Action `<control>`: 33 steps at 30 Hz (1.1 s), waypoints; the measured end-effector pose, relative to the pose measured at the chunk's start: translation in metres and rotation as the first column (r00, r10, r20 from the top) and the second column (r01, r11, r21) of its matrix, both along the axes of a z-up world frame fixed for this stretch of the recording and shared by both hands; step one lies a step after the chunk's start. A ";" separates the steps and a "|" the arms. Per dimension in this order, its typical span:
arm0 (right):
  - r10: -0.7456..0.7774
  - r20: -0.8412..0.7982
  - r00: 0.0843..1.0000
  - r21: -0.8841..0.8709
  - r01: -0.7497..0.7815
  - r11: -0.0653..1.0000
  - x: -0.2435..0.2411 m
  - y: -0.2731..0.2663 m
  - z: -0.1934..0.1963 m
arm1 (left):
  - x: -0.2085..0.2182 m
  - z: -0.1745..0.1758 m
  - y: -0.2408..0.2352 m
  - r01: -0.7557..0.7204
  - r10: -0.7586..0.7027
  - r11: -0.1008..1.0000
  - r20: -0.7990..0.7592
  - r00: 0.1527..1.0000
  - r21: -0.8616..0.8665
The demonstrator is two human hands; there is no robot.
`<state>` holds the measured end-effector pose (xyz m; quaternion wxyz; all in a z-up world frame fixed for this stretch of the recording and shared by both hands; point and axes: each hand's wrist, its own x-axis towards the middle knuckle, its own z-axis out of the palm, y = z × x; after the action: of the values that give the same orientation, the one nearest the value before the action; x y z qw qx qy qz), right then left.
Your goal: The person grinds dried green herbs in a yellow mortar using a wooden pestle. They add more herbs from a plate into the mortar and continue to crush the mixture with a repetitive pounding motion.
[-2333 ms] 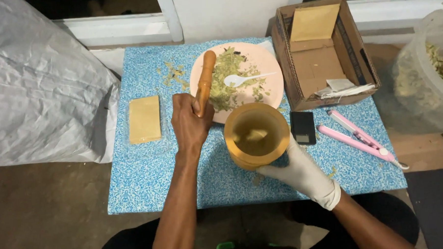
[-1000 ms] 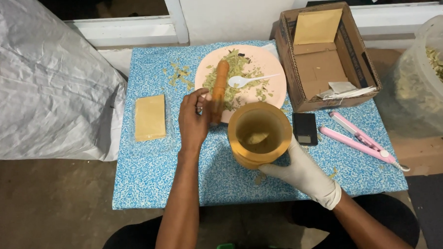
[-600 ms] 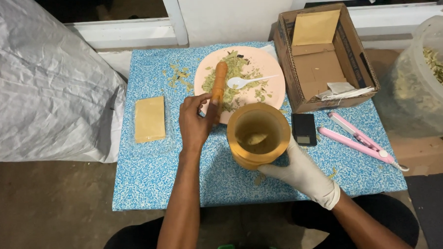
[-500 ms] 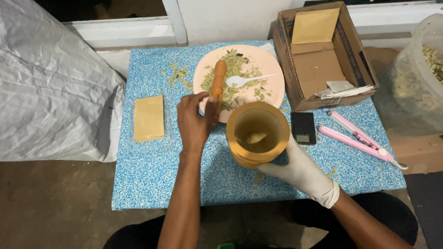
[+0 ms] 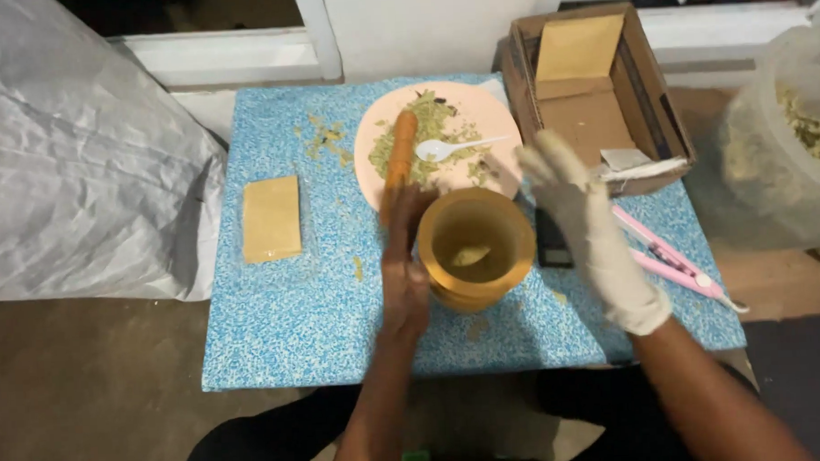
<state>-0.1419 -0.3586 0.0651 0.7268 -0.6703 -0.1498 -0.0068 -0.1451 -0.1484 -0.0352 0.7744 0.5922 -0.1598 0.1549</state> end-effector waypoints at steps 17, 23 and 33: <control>-0.430 -0.404 0.807 -0.058 0.446 0.893 0.002 0.050 -0.014 | 0.019 -0.027 -0.012 0.002 -0.004 0.999 0.039 0.999 0.045; -0.330 -0.483 0.811 0.031 0.392 0.919 0.006 0.051 -0.008 | 0.021 -0.029 -0.005 -0.014 0.012 0.999 0.036 0.999 0.050; -0.394 -0.045 0.918 -0.406 0.344 0.847 0.025 0.009 0.046 | 0.018 -0.032 -0.010 0.156 -0.150 0.979 0.051 0.987 -0.134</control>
<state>-0.1173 -0.3494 0.1116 0.5718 -0.8165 0.0299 -0.0742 -0.1274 -0.1582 -0.0672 0.8195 0.5202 -0.2097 0.1175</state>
